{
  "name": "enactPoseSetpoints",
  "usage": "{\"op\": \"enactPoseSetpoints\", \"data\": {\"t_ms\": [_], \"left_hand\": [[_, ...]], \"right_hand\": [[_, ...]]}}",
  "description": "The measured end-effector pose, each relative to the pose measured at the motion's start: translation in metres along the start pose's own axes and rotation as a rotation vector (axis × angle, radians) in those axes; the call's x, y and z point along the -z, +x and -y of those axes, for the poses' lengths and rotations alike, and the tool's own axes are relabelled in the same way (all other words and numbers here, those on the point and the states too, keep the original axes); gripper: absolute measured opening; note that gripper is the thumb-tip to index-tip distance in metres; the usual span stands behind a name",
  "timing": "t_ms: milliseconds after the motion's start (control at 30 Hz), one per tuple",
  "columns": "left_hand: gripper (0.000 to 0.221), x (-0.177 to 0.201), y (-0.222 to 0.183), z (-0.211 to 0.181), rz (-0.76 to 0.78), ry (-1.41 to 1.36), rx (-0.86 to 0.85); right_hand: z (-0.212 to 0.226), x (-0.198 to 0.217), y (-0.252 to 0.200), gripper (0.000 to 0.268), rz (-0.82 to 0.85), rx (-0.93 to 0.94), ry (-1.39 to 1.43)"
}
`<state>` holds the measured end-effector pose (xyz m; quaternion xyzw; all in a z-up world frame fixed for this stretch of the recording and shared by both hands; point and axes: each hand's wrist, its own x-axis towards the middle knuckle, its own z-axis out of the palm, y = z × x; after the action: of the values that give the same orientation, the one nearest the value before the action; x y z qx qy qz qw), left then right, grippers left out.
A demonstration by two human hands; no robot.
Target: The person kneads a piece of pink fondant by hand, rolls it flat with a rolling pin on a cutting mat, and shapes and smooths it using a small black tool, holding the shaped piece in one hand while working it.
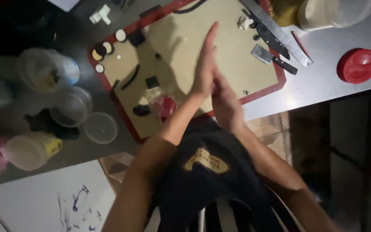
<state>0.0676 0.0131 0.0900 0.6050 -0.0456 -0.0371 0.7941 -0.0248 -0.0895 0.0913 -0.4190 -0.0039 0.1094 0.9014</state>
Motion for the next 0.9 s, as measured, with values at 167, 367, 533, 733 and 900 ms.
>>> {"op": "enactPoseSetpoints", "data": {"t_ms": [167, 367, 533, 733, 900], "left_hand": [[0.070, -0.027, -0.021, -0.032, 0.253, 0.521, -0.191], [0.078, -0.027, -0.024, -0.058, 0.124, 0.328, -0.255], [0.074, -0.059, -0.028, -0.089, 0.214, 0.109, -0.292], [0.087, -0.051, -0.026, -0.101, 0.154, 0.279, -0.478], [0.085, -0.004, -0.017, -0.069, 0.161, 0.273, -0.320]], "right_hand": [[0.036, -0.050, 0.039, 0.083, -0.168, 0.266, 0.133], [0.068, -0.056, 0.030, 0.093, -0.002, 0.112, -0.477], [0.045, -0.019, 0.053, 0.075, -0.070, 0.333, -0.903], [0.076, -0.063, 0.057, 0.090, 0.044, 0.300, -0.242], [0.079, -0.094, 0.034, 0.086, 0.045, 0.267, -0.583]]}}
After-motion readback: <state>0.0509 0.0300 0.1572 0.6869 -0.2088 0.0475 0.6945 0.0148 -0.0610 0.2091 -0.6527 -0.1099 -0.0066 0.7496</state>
